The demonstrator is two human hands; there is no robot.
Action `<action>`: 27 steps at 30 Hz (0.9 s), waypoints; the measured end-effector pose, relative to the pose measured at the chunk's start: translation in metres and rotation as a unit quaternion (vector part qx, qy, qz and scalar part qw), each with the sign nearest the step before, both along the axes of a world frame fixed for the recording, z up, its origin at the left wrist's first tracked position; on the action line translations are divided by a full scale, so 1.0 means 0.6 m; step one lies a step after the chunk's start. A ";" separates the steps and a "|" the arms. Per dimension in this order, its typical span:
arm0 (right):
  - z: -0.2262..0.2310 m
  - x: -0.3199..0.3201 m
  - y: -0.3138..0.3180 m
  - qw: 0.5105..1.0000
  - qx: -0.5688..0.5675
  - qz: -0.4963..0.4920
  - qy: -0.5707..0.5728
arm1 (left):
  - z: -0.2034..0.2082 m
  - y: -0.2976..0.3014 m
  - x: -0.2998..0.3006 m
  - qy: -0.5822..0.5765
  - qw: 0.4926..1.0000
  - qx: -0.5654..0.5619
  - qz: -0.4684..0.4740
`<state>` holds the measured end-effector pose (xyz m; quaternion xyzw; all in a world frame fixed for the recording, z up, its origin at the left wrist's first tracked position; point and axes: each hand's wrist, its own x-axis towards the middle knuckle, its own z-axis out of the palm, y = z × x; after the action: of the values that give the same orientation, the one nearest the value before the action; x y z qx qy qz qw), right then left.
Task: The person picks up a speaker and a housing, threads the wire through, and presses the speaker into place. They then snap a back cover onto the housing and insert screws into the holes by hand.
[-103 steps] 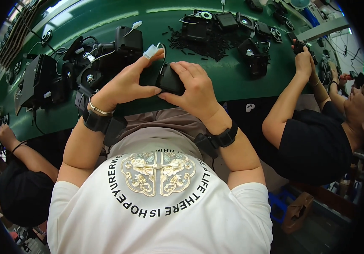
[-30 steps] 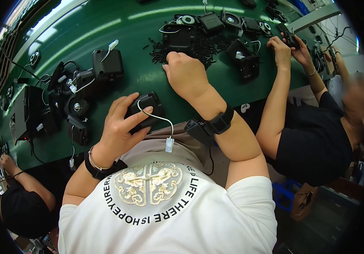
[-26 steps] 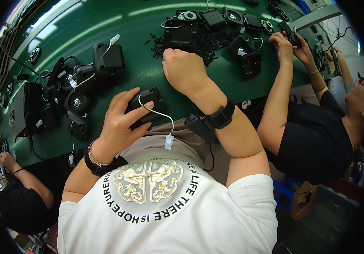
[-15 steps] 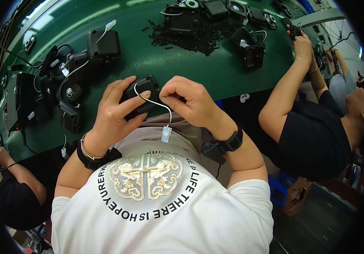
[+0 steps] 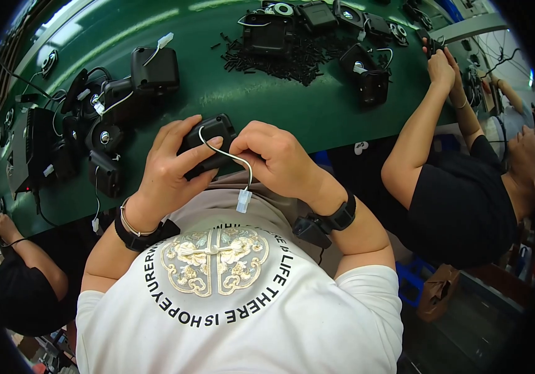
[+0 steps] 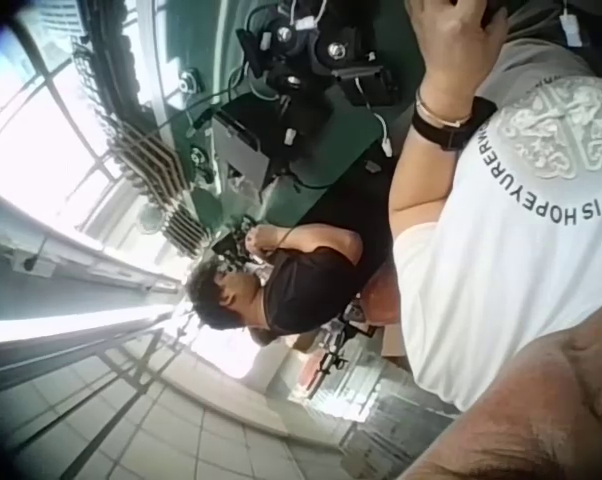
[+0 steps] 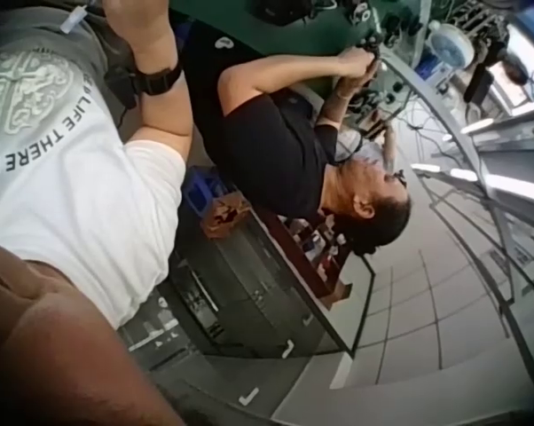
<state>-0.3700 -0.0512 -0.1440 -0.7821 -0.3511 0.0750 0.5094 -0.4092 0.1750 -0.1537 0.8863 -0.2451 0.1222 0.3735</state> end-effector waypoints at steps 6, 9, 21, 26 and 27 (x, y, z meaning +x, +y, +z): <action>0.034 0.059 -0.016 0.994 -0.048 -0.057 0.076 | 0.009 -0.001 -0.004 0.009 1.000 0.008 -0.002; 0.023 0.128 0.001 0.969 -0.121 -0.166 -0.137 | 0.008 0.000 -0.005 0.010 1.000 0.005 -0.002; 0.055 0.126 0.043 0.972 -0.052 0.003 0.227 | 0.010 0.000 -0.007 0.013 1.000 0.010 0.025; 0.066 0.117 0.089 0.983 -0.035 0.155 0.088 | 0.010 0.001 -0.013 0.012 0.999 0.020 0.042; 0.069 0.114 0.095 0.979 -0.068 0.149 0.125 | 0.009 0.001 -0.013 0.014 0.999 0.018 0.045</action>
<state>-0.3019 0.0061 -0.1026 -0.7383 -0.3909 0.2707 0.4784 -0.4169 0.1755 -0.1483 0.9047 -0.2023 0.1218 0.3546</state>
